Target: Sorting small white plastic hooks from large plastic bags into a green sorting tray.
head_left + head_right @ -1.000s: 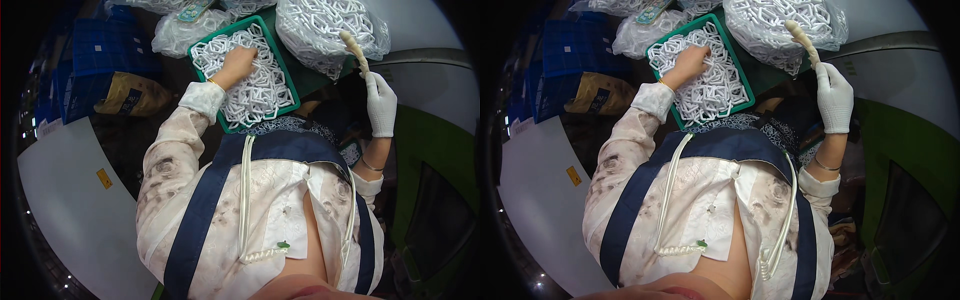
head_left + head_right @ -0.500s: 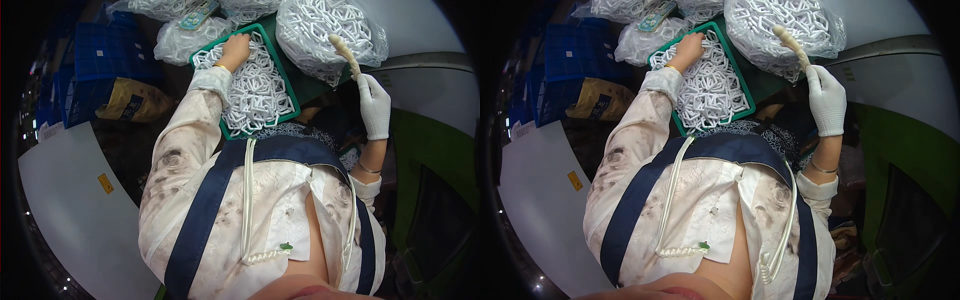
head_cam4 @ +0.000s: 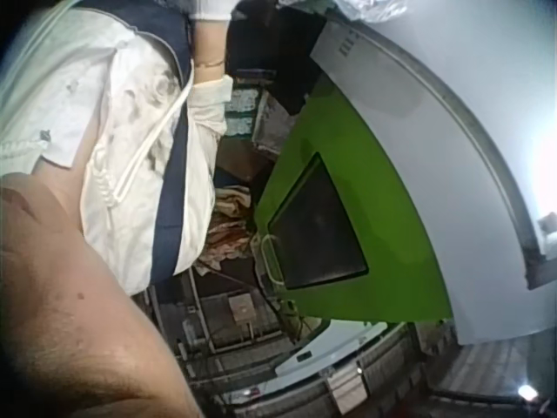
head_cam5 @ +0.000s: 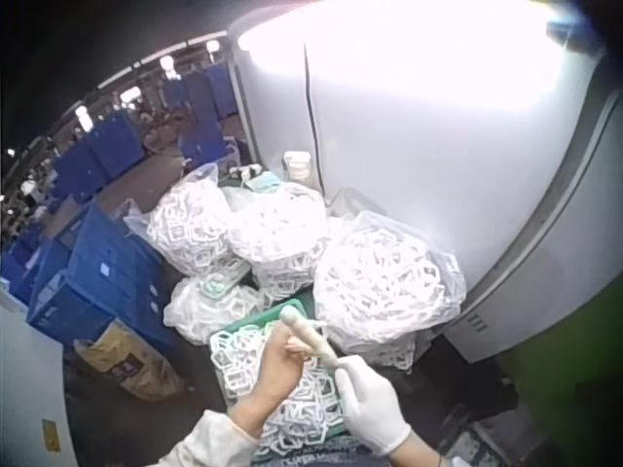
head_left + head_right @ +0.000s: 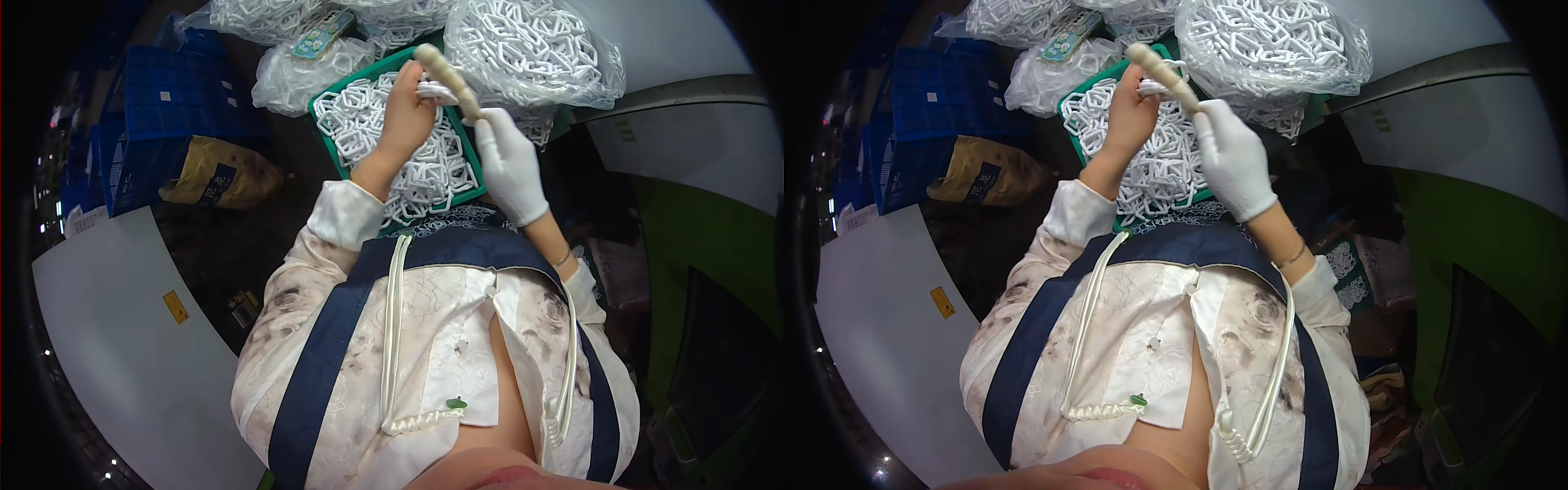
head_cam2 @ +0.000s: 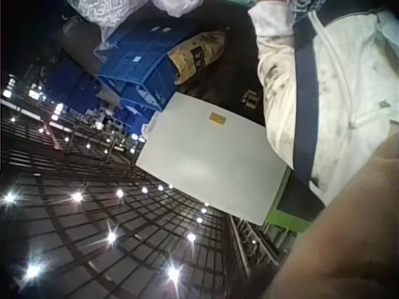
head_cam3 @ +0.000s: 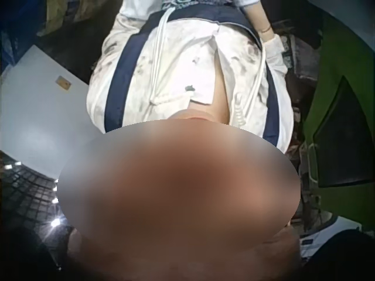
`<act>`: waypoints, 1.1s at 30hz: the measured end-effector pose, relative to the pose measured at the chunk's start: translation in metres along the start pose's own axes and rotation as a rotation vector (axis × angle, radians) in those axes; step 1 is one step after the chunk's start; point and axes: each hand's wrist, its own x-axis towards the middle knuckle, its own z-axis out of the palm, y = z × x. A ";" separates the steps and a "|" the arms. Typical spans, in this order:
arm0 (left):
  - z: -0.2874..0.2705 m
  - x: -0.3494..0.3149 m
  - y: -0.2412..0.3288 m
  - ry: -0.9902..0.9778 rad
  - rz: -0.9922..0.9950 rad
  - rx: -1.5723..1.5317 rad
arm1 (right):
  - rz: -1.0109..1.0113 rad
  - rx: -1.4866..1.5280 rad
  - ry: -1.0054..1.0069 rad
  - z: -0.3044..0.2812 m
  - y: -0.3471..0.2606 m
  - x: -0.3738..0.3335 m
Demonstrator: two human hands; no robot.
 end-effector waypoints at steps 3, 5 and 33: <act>0.003 -0.005 0.031 0.084 -0.119 -0.473 | 0.012 0.008 0.076 0.006 0.019 -0.005; 0.000 -0.007 0.036 0.054 -0.176 -0.639 | 0.257 0.100 0.011 -0.010 0.029 -0.009; 0.028 -0.005 0.040 -0.432 -0.653 -1.768 | 0.028 0.273 0.083 -0.027 -0.011 0.003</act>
